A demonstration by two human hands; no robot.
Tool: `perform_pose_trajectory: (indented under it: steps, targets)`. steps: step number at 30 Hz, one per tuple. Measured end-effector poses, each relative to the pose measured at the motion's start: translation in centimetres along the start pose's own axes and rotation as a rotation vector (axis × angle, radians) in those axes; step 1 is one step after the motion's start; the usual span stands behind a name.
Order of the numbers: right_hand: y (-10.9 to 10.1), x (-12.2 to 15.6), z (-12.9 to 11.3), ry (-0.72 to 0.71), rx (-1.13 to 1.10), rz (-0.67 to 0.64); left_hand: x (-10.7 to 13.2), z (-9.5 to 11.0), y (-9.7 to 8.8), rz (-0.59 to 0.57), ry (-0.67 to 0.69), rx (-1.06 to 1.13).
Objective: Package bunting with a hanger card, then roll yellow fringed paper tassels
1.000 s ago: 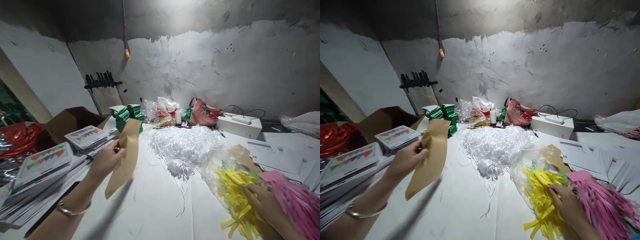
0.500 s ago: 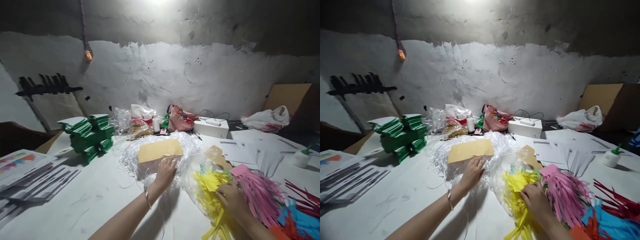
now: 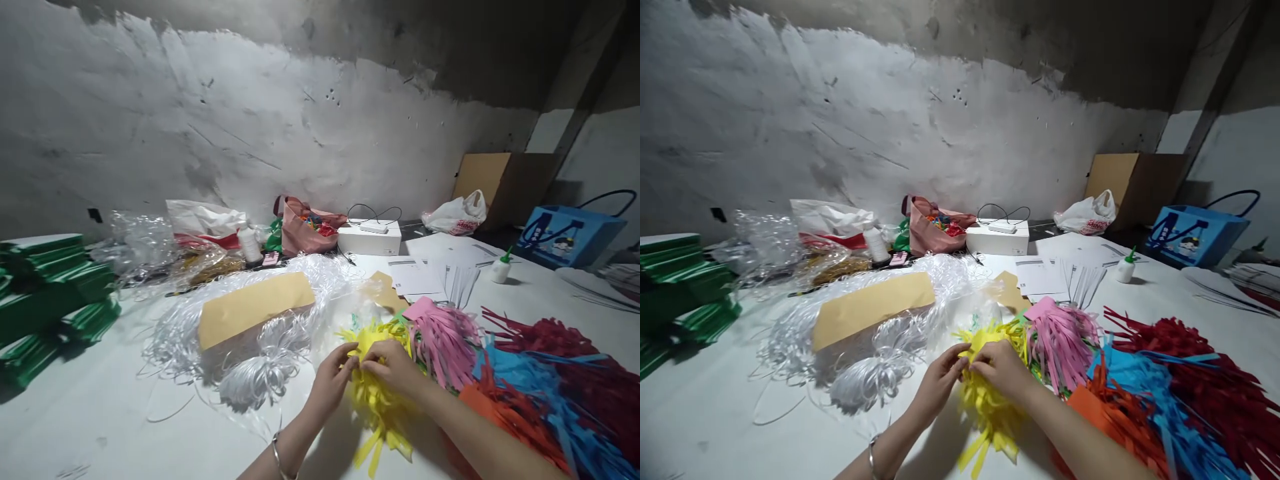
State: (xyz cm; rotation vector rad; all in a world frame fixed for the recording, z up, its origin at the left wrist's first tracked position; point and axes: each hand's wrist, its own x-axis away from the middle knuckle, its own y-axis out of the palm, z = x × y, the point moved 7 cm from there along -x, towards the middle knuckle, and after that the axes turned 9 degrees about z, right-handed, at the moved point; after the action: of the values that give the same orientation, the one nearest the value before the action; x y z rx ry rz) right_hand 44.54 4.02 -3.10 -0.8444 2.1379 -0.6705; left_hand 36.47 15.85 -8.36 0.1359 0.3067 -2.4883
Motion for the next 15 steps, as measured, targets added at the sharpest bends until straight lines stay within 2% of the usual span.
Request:
perform_pose_trajectory:
  steps: [3,8,15]
  targets:
    - [-0.6,-0.1,0.8,-0.021,-0.044,-0.026,-0.2,-0.3,-0.7,0.013,-0.043,0.059]
    - [-1.9,0.7,1.3,-0.069,0.013,-0.015,-0.1,-0.8,-1.0,0.018,-0.09,0.116]
    - [-1.5,1.3,1.0,-0.148,0.089,-0.028,-0.1,-1.1,-0.8,0.014,-0.081,0.11]
